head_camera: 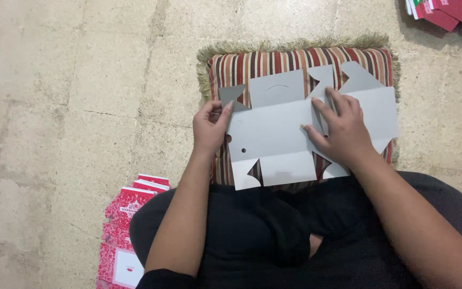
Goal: Folding a flat cardboard cutout into a small box by bending flaps and tucking them into place.
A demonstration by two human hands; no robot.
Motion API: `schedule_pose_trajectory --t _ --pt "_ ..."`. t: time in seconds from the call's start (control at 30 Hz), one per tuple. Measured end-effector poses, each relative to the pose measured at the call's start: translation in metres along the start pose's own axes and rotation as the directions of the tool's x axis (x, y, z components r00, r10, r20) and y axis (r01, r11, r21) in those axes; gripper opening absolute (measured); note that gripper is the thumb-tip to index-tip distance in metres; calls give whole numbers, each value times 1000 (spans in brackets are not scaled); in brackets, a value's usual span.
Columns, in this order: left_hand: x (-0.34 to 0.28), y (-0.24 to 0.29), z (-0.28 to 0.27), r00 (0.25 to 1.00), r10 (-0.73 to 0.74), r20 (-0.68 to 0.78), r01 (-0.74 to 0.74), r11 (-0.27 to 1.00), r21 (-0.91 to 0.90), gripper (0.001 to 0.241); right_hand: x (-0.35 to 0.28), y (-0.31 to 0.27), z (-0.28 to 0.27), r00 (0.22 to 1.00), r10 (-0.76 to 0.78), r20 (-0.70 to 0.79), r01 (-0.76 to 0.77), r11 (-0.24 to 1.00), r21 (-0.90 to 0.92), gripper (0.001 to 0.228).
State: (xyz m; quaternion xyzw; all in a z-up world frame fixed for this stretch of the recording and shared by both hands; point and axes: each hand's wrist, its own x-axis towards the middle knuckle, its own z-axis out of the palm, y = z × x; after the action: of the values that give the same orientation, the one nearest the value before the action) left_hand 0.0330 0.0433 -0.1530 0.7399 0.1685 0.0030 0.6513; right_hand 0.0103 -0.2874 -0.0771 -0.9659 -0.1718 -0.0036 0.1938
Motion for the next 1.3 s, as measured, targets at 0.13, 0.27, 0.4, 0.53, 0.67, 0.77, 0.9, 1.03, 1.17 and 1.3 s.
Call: schedule_pose_trajectory --t 0.13,0.27,0.4,0.53,0.67,0.77,0.9,1.03,1.17,1.3 --pt "-5 3 -5 997 74 14 -75 994 83 13 -12 -3 8 986 -144 -82 145 989 -1 67" --pt "-7 8 -2 996 86 -8 -85 992 90 14 -33 -26 4 957 -290 7 290 956 -41 109" --pt "-6 4 0 990 141 -12 -139 985 107 16 -50 -36 16 886 -454 92 463 877 -132 103" --pt "-4 -1 0 990 138 -1 -137 988 71 13 -58 -22 23 852 -490 182 517 843 -150 78" --pt "-9 13 1 987 163 -5 -162 981 108 15 -52 -13 19 852 -524 -5 523 850 61 54" --pt "-7 10 2 985 171 0 -170 981 97 16 -44 -13 18 908 -399 -130 420 862 283 31" --pt "-11 15 2 995 99 33 -101 994 51 28 -29 -24 11 969 -192 -153 244 835 494 17" --pt "-28 48 -5 996 58 73 -64 995 81 42 -26 -17 20 971 -172 -168 234 831 505 12" --pt "-90 153 -23 979 -23 204 -84 862 500 85 -25 -14 20 980 -152 -132 199 828 525 9" --pt "-140 162 -42 773 -66 631 -512 523 682 110 -20 -22 8 988 -146 -50 149 821 551 7"
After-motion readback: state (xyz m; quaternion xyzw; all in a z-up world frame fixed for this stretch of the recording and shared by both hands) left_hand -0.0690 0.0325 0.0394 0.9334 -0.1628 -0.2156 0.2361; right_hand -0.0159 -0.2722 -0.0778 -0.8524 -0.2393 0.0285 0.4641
